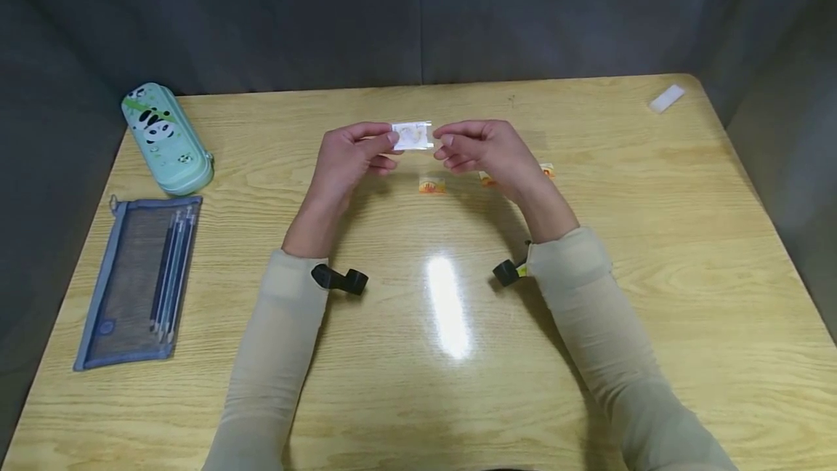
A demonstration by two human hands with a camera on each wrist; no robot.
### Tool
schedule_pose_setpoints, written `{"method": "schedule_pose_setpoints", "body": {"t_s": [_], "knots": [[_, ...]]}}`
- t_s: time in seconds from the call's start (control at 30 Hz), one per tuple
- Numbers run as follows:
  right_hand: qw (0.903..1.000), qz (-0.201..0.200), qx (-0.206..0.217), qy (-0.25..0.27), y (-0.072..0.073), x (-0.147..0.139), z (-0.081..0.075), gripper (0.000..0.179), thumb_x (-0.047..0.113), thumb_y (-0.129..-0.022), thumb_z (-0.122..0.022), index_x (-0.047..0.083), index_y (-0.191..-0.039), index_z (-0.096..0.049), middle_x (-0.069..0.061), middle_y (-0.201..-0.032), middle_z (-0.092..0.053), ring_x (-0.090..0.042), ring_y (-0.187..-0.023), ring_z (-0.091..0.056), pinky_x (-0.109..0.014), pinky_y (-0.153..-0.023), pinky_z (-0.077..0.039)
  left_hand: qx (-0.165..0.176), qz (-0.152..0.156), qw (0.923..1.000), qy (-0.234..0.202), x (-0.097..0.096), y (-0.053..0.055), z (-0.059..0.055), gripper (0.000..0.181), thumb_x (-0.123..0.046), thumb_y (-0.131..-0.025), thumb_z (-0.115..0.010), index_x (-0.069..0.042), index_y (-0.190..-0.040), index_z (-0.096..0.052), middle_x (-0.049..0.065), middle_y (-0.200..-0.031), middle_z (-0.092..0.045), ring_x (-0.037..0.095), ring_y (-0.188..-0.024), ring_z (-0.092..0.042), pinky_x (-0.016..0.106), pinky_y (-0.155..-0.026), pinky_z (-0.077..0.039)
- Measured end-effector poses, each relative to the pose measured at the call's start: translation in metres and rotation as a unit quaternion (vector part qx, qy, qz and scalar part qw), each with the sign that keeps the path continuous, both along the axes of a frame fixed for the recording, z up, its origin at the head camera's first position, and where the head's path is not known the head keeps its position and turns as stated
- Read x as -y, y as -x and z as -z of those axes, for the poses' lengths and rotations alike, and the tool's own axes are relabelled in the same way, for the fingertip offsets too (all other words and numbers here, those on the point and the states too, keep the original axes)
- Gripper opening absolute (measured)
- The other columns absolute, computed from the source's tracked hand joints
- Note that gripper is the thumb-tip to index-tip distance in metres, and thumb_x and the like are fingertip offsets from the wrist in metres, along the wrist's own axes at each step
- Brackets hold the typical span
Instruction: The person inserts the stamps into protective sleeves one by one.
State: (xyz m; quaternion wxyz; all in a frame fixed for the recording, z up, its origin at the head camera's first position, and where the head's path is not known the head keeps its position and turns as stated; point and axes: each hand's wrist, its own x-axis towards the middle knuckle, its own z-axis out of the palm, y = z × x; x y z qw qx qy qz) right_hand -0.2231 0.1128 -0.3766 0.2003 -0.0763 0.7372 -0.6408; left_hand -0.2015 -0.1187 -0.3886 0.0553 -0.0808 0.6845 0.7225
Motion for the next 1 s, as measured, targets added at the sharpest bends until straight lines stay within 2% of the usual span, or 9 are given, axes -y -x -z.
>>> {"method": "schedule_pose_setpoints", "body": {"t_s": [0.17,0.27,0.47,0.6,0.7,0.87,1.0], "knots": [[0.9998,0.004,-0.001,-0.018,0.003,-0.001,0.002,0.029,0.017,-0.103,-0.061,0.001,-0.126,-0.067,0.000,-0.092,-0.076,-0.029,-0.090,-0.071,-0.034,-0.086,-0.062,0.025,0.004,0.9997,0.006,0.016,0.010,0.004,0.031,-0.012,-0.094,-0.073,0.000,-0.123,-0.070,0.003,-0.084,-0.074,0.011,-0.059,-0.072,0.024,-0.061,-0.062],[0.9991,0.006,0.005,-0.041,0.005,-0.003,0.004,0.029,0.015,-0.103,-0.059,0.002,-0.127,-0.067,-0.003,-0.099,-0.075,-0.033,-0.095,-0.069,-0.034,-0.087,-0.061,0.049,0.011,0.9981,0.035,0.026,0.016,0.009,0.034,-0.014,-0.095,-0.073,-0.002,-0.126,-0.068,0.005,-0.088,-0.074,0.010,-0.062,-0.073,0.024,-0.062,-0.063],[0.9958,0.004,0.027,-0.088,0.009,-0.004,0.011,0.035,0.018,-0.100,-0.065,0.005,-0.132,-0.064,-0.012,-0.116,-0.069,-0.031,-0.096,-0.068,-0.035,-0.089,-0.062,0.081,0.005,0.9935,0.079,0.042,0.024,0.016,0.037,-0.015,-0.097,-0.070,-0.004,-0.131,-0.065,0.012,-0.103,-0.073,0.008,-0.062,-0.073,0.022,-0.061,-0.062],[0.9924,0.019,0.034,-0.117,0.009,-0.005,0.015,0.036,0.021,-0.098,-0.069,0.006,-0.130,-0.066,-0.016,-0.115,-0.068,-0.027,-0.089,-0.068,-0.035,-0.084,-0.063,0.104,0.000,0.9911,0.083,0.048,0.027,0.021,0.039,-0.014,-0.097,-0.069,-0.004,-0.134,-0.064,0.016,-0.108,-0.073,0.007,-0.059,-0.072,0.021,-0.059,-0.061],[0.9894,0.023,0.046,-0.136,0.010,-0.006,0.019,0.035,0.022,-0.097,-0.070,0.007,-0.128,-0.068,-0.015,-0.114,-0.071,-0.022,-0.085,-0.069,-0.032,-0.079,-0.063,0.122,-0.006,0.9893,0.079,0.050,0.028,0.023,0.038,-0.014,-0.097,-0.070,-0.004,-0.134,-0.065,0.016,-0.105,-0.076,0.008,-0.056,-0.071,0.021,-0.056,-0.060],[0.9867,0.023,0.054,-0.152,0.012,-0.006,0.024,0.034,0.023,-0.097,-0.070,0.007,-0.127,-0.069,-0.013,-0.114,-0.074,-0.017,-0.080,-0.071,-0.029,-0.073,-0.063,0.122,0.002,0.9875,0.099,0.052,0.031,0.024,0.035,-0.013,-0.098,-0.068,-0.006,-0.132,-0.066,0.010,-0.094,-0.077,0.007,-0.054,-0.070,0.020,-0.052,-0.058],[0.9865,0.018,0.053,-0.154,0.014,-0.006,0.025,0.032,0.022,-0.098,-0.068,0.007,-0.127,-0.068,-0.013,-0.116,-0.073,-0.018,-0.084,-0.070,-0.028,-0.075,-0.063,0.118,0.016,0.9831,0.139,0.053,0.034,0.023,0.034,-0.015,-0.099,-0.067,-0.008,-0.132,-0.066,0.009,-0.093,-0.074,0.007,-0.057,-0.070,0.021,-0.053,-0.059]]}}
